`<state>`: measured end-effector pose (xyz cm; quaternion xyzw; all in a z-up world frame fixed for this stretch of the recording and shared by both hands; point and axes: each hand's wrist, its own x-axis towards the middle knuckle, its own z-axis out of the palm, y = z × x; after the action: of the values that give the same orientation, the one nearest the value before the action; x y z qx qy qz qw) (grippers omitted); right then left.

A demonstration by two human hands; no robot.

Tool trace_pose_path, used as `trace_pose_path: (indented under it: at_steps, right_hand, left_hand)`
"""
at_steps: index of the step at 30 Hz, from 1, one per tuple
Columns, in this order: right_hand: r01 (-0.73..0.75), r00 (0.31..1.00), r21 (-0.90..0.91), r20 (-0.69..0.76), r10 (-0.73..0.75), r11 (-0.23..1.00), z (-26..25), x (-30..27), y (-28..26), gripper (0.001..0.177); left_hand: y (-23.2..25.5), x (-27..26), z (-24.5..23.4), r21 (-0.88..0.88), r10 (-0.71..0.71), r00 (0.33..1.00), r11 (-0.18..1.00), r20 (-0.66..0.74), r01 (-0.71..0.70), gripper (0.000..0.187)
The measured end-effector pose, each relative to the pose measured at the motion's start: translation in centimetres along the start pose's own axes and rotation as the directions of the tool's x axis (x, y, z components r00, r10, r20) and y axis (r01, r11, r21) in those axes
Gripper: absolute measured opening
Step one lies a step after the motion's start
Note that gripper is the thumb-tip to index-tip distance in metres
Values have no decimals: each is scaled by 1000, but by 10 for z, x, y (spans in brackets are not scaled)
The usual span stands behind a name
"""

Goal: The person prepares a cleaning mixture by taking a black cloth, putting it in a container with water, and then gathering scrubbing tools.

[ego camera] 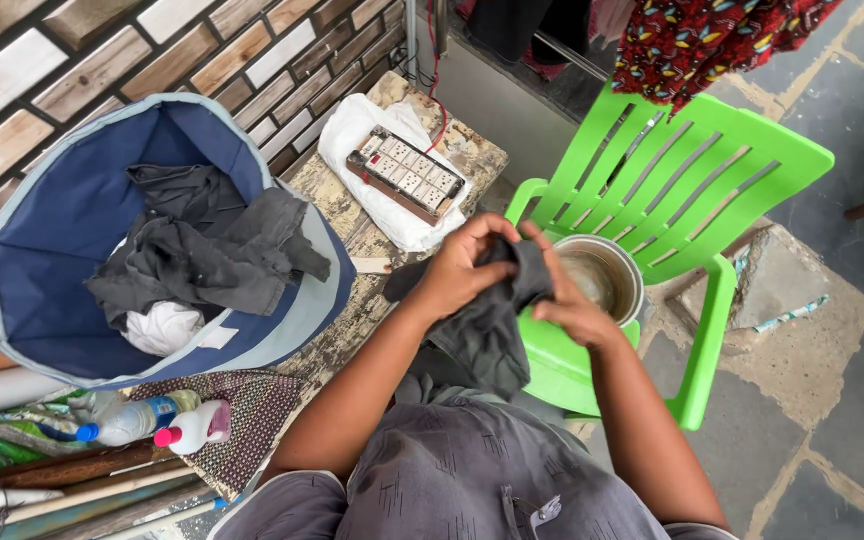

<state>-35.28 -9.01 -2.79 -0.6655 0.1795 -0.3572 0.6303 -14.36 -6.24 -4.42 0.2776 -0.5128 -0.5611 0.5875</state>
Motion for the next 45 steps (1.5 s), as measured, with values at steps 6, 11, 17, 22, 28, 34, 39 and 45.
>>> trace_pose_path:
  at_steps: [6,11,17,22,28,34,39,45]
  right_hand:
    - [-338,856,-324,-497,145,884,-53,-38,26,73]
    - [32,619,-598,-617,-485,801,-104,-87,-92,71]
    - [-107,67,-759,-650,-757,643,-168,-126,-93,17]
    - [-464,374,-456,-878,-299,759,-223,-127,85,50]
    - [-175,358,221,-894,271,960,-227,-138,128,30]
    - [-94,444,639,-660,606,764,-244,-136,61,46]
    - [315,600,-76,-756,-260,946,-245,-110,-48,56]
    - [-96,487,-434,-805,-338,896,-314,-127,119,40]
  left_hand:
    - [29,-4,10,614,7,995,787,-99,56,65]
    - [-18,-32,-28,507,-158,949,815,-271,280,58]
    - [-71,-39,-8,432,-326,898,792,-296,431,51]
    - [-95,-31,17,514,-370,898,736,-239,441,49]
    - [-126,-19,42,513,-550,796,622,-252,592,49]
    - [-139,14,87,635,-371,921,685,-118,357,79]
    - [-165,29,115,578,-471,881,708,-41,406,85]
    - [-200,18,120,542,-598,788,617,-148,570,85]
